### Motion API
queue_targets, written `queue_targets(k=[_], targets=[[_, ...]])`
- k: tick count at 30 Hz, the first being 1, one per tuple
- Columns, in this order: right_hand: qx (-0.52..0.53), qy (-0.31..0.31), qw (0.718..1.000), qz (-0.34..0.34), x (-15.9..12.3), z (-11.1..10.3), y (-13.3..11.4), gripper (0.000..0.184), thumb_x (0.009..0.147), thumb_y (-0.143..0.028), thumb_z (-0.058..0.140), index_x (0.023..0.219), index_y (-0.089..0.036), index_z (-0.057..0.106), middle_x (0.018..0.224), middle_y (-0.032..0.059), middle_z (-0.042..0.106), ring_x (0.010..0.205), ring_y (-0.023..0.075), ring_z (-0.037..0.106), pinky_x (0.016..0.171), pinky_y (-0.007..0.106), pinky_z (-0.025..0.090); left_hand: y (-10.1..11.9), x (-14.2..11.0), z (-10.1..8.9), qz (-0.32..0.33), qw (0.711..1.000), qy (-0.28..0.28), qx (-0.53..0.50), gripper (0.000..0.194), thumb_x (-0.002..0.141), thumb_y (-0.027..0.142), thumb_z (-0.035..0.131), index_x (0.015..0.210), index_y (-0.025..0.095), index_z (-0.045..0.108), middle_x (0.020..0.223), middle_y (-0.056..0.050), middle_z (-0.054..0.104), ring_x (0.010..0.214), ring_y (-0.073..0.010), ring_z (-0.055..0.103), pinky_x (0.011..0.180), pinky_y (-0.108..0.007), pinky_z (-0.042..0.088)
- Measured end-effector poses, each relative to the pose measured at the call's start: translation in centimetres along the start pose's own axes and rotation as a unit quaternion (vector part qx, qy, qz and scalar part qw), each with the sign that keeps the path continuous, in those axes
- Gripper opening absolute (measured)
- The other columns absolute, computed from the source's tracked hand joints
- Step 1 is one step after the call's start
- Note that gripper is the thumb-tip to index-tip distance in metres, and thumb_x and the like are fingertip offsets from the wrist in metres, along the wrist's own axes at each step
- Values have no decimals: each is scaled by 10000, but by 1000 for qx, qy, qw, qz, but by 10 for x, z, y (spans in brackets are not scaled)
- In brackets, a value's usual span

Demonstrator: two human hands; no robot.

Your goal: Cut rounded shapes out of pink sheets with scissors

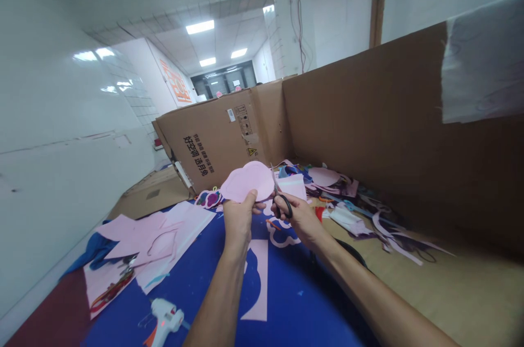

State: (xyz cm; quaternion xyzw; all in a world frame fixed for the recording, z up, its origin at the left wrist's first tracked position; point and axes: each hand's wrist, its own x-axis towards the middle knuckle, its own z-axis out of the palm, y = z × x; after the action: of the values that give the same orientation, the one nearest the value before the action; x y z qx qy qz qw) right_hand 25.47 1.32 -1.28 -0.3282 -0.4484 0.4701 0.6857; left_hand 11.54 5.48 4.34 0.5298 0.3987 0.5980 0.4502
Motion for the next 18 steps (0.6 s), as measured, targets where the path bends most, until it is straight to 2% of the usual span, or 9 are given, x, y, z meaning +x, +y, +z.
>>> queue_targets(k=[7, 18], targets=[[-8, 1, 1000, -3, 1, -1, 2, 461, 828, -615, 786, 1011, -192, 807, 769, 21, 658, 677, 161, 506, 592, 280, 347, -1, 0, -1, 0, 1000, -3, 2, 367, 714, 383, 843, 911, 93, 736, 669, -101, 751, 569, -223, 739, 448, -219, 490], [-14, 11, 1000, 4, 1, -1, 2, 454, 835, -548, 798, 1106, -185, 809, 736, 0, 638, 676, 153, 483, 615, 283, 352, -1, 3, -4, -5, 1000, 1, 3, 376, 709, 346, 845, 959, 86, 737, 748, -119, 775, 552, -219, 735, 429, -216, 484]])
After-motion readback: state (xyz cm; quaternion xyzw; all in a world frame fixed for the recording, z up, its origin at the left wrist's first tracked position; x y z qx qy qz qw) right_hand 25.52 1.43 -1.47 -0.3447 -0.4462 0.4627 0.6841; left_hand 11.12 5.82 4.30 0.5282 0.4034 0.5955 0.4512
